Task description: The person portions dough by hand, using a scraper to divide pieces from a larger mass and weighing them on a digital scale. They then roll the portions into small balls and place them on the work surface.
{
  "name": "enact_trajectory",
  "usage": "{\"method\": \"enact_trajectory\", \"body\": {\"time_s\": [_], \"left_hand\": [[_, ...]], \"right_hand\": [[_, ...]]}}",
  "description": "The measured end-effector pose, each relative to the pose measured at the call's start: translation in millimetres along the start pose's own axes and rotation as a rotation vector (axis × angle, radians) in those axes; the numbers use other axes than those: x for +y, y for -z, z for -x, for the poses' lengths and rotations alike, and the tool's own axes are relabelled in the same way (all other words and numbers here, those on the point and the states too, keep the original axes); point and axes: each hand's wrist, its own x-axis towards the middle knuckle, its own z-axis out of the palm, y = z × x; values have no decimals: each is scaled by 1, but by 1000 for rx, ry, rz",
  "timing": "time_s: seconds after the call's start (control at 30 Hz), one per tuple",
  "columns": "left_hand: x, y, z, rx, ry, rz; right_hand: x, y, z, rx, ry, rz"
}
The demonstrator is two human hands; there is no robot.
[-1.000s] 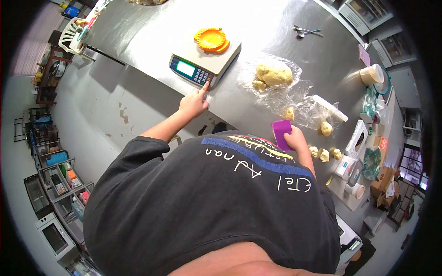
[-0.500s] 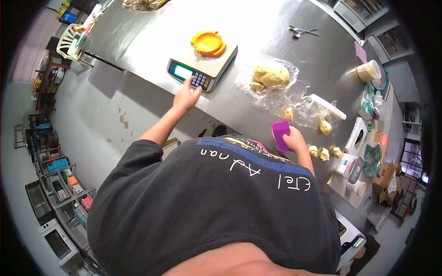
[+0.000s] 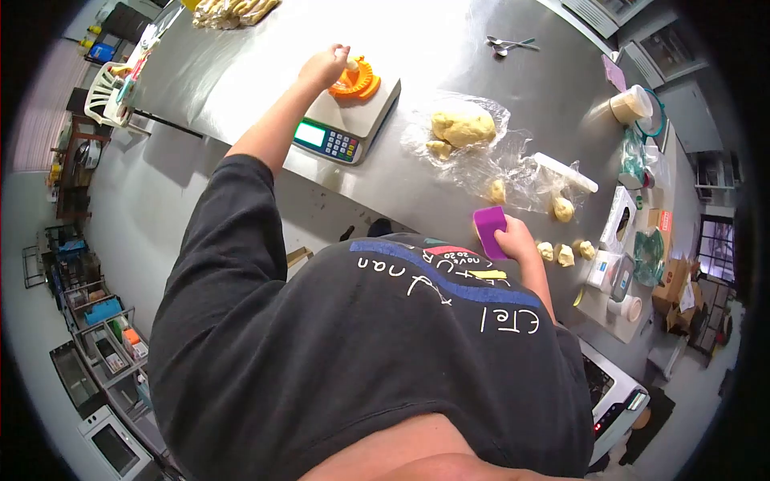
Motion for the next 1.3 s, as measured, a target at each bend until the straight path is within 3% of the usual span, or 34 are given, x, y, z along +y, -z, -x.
{"method": "enact_trajectory", "body": {"time_s": [0.13,0.2,0.27,0.3,0.33,0.4,0.6,0.7,0.93,1.13,1.2,1.3], "left_hand": [[11,27,28,238,22,166],[27,22,61,213,29,324],[51,10,100,-2,-4,368],[52,-12,116,-17,-238,312],[68,-22,137,-283,-177,503],[98,-33,170,-550,-262,653],[151,-34,207,-891,-321,1063],[162,-7,209,-948,-277,955],[147,-36,217,-850,-196,898],[140,-63,219,-779,-56,1138],[135,-75,214,-763,58,846],[132,-95,213,-746,-49,646]], "right_hand": [[-3,2,9,24,-13,-45],[-9,6,12,24,-18,-47],[-15,9,11,17,22,-56],[-20,10,9,11,26,-52],[-26,12,7,2,92,-60],[-45,17,4,-16,165,-62],[-107,28,7,-56,314,62],[-114,29,9,-96,335,12],[-105,26,8,-162,326,-8],[-99,31,14,-129,284,-11],[-85,30,10,-82,264,13],[-64,28,3,33,196,18]]}}
